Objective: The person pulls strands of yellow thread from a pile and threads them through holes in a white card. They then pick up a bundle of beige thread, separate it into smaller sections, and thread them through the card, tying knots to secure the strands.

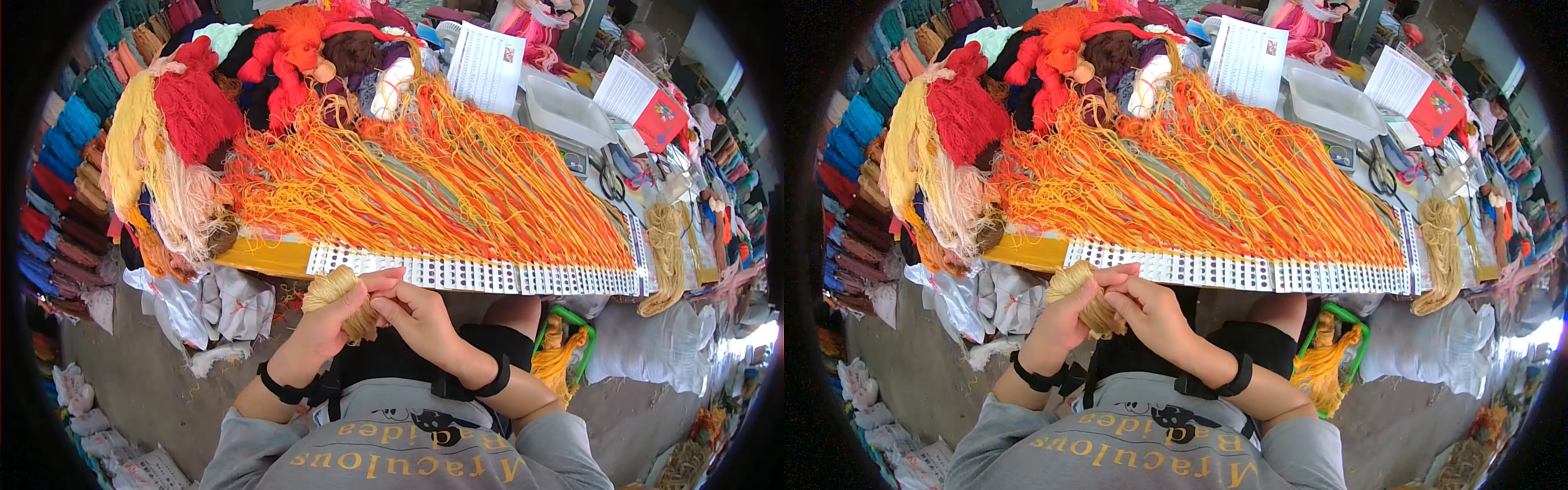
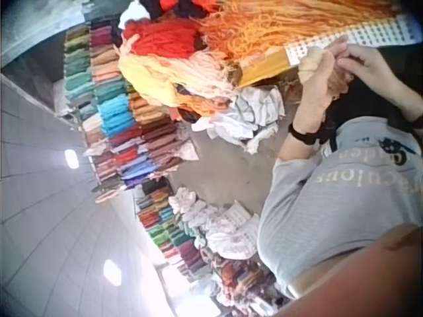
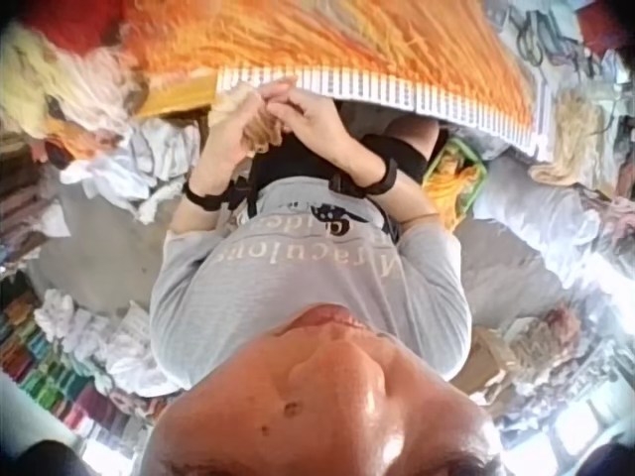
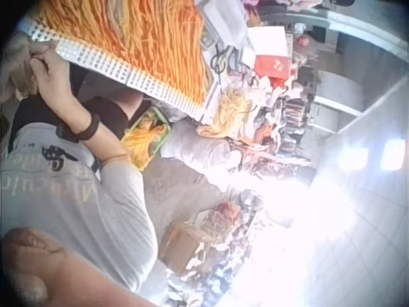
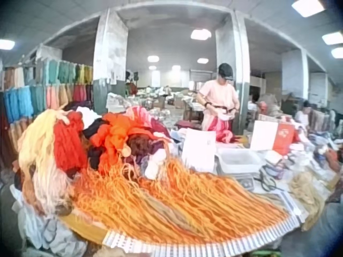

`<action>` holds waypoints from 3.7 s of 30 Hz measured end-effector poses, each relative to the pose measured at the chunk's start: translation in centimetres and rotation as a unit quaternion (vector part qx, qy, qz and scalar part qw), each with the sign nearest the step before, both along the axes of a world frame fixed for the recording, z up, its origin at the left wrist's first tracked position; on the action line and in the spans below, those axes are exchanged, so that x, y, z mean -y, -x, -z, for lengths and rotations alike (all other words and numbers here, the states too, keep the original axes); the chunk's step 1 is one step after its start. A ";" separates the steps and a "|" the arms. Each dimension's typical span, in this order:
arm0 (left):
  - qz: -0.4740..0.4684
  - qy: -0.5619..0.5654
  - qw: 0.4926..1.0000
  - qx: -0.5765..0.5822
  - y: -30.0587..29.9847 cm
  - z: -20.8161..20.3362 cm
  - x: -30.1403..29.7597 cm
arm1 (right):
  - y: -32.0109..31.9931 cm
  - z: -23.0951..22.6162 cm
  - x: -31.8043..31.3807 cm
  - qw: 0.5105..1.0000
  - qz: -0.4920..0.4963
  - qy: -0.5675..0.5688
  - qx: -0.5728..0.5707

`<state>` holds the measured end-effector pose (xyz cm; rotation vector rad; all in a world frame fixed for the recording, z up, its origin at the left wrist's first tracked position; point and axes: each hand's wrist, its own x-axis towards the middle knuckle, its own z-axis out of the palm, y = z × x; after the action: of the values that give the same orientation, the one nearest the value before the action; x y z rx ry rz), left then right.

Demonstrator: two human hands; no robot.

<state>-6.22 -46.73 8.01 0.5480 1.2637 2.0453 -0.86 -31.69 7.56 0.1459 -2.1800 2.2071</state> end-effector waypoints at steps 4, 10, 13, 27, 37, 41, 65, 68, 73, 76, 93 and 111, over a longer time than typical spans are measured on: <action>0.008 -0.012 0.997 0.077 0.0 -0.2 -0.1 | 0.1 0.2 -0.5 0.998 -0.005 0.054 0.044; 0.000 -0.018 0.994 0.109 0.3 -0.2 -0.4 | 0.3 0.1 -0.5 0.999 0.009 0.038 0.014; 0.005 -0.038 0.989 0.140 0.5 0.0 -0.4 | 0.5 0.3 -0.6 0.996 0.017 0.086 0.035; -0.036 0.059 0.994 0.088 0.0 -2.1 -2.8 | -0.3 0.7 -2.1 0.997 0.019 0.060 0.042; -0.059 0.051 0.992 0.103 0.4 0.1 -0.4 | 0.1 0.0 -0.5 0.990 -0.002 0.132 -0.043; -0.082 0.085 0.987 0.105 -0.1 -0.9 -1.8 | -0.4 0.5 -1.1 0.994 0.039 0.008 -0.098; -0.155 0.023 0.977 0.147 -0.7 -3.2 0.2 | -0.7 -0.7 -0.1 0.968 -0.015 0.244 0.061; -0.150 0.019 0.979 0.140 -0.6 -3.2 0.1 | -0.8 -0.7 -0.3 0.973 -0.010 0.227 0.052; -0.162 0.015 0.976 0.144 -0.5 -3.4 -0.1 | -0.9 -0.8 -0.4 0.978 -0.001 0.204 0.049; -0.145 -0.023 0.978 0.150 -0.1 -3.1 0.2 | -0.9 -1.3 -0.4 0.978 0.000 0.199 0.058; -0.082 -0.026 0.990 0.110 -0.3 -2.9 -0.2 | 0.5 -0.6 0.2 0.996 0.041 0.079 -0.002; -0.189 -0.027 0.962 0.197 -0.2 -3.5 0.1 | -0.3 -1.2 0.2 0.978 -0.012 0.208 0.004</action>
<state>-6.00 -46.79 11.54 -0.0946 1.1327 2.3534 -0.59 -31.86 8.75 0.1496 -1.6747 2.6160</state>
